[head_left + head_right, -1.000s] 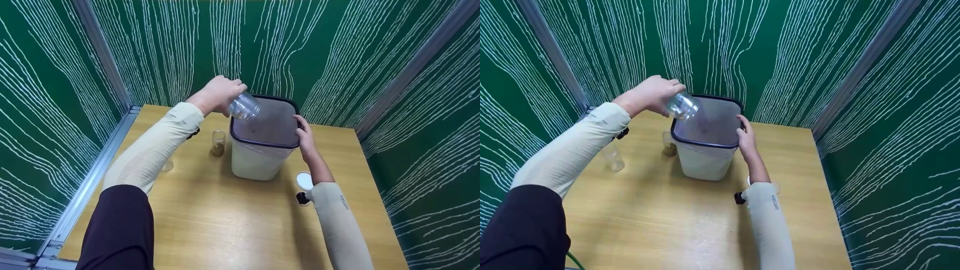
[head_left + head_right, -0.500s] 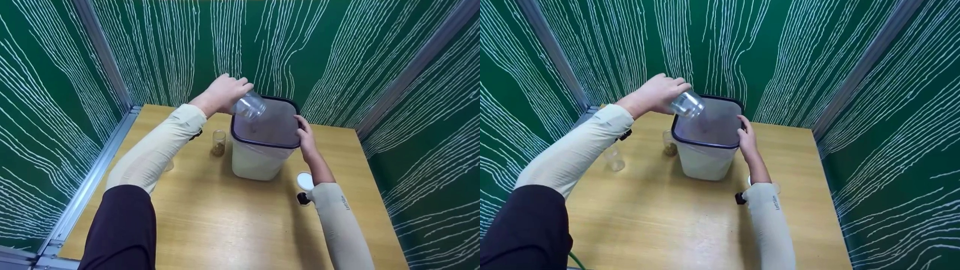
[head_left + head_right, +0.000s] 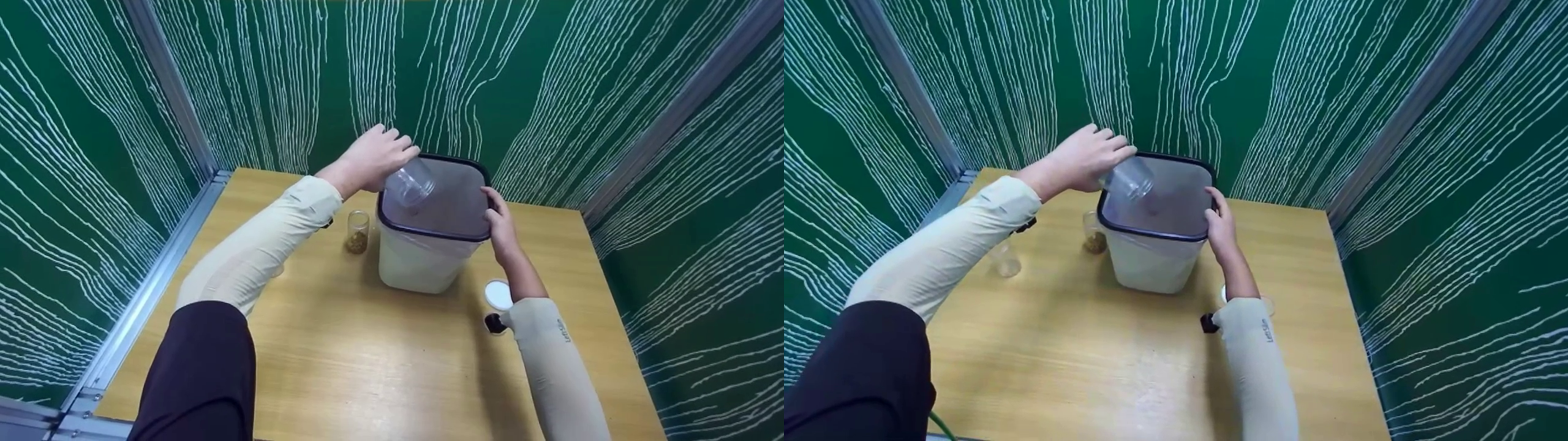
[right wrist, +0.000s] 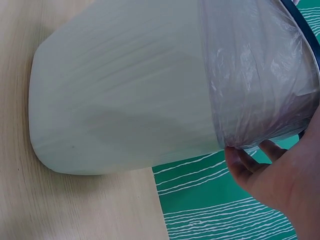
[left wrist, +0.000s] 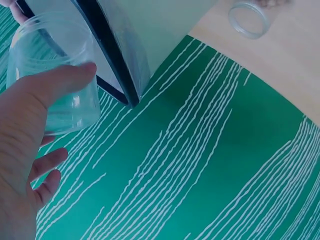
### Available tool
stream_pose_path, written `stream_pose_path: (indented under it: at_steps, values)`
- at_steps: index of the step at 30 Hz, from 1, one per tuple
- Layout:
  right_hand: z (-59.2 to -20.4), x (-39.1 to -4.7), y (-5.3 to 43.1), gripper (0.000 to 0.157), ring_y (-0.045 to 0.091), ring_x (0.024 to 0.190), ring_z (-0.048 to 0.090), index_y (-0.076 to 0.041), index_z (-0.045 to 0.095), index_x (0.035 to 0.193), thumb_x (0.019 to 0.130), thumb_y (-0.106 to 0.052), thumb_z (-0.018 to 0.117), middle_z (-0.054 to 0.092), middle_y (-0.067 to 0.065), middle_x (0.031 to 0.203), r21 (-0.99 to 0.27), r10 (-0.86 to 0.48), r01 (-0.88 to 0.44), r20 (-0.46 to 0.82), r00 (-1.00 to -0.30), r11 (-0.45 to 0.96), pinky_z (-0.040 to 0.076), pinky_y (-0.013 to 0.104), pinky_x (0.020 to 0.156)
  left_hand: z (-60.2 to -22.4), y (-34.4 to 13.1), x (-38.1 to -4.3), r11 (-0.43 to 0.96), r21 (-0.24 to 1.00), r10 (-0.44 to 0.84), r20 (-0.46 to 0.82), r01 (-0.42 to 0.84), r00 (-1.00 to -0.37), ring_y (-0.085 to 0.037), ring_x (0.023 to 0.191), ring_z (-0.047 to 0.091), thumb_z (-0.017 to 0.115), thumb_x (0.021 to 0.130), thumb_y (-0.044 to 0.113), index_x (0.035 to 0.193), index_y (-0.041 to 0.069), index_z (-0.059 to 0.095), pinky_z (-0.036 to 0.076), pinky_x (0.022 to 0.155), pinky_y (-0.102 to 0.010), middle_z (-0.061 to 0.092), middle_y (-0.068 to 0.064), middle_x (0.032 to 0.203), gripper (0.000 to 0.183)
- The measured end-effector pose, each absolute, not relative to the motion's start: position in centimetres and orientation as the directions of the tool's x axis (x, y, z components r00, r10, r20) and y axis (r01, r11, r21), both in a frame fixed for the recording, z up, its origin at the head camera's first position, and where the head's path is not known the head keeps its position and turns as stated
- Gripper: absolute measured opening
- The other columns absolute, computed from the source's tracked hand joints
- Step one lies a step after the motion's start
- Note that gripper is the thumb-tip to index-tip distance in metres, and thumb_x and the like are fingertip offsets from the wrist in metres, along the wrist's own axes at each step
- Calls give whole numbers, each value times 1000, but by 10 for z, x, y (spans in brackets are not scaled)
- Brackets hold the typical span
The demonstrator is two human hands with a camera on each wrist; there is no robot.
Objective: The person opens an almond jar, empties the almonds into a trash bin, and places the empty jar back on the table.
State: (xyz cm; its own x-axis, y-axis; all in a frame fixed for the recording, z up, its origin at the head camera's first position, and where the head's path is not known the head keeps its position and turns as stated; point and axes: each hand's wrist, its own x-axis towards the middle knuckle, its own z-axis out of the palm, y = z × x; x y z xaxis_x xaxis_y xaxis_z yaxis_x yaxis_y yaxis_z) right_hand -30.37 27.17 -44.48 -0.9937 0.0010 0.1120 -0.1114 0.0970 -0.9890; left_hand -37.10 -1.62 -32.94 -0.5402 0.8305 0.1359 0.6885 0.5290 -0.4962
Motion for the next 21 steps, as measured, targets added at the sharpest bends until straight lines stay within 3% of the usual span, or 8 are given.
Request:
stream_pose_path:
  at_steps: [5,10,16,21]
  values:
    - [-442,-304,273,57,23,143,17,-2,31,149,92,0,32,17,12,159,-991,-15,-86,85,-996,98,20,41,112,-329,-22,-373,544,-495,830,199,678,-521,-34,105,52,78,69,26,130,10,47,45,84,-46,54,-14,120,70]
    - [-445,-299,285,52,30,139,28,-5,26,152,103,-13,38,25,17,156,-990,-11,-88,87,-996,111,27,47,111,-329,-34,-369,613,-457,790,336,645,-513,-33,106,52,77,69,22,130,10,48,45,83,-44,54,-13,121,69]
    - [-473,-268,308,51,36,128,41,-3,32,148,104,-27,41,35,19,148,-987,83,-54,68,-994,152,36,48,103,-339,-49,-361,743,-311,662,469,592,-584,-32,110,51,79,69,25,135,9,46,45,83,-42,51,-12,128,76]
    - [-494,-231,312,44,30,117,50,4,43,137,104,-23,44,49,15,133,-984,106,-9,28,-994,179,40,43,100,-359,-65,-349,830,-85,503,543,552,-673,-30,116,48,78,65,18,139,11,44,44,89,-43,49,-10,135,82]
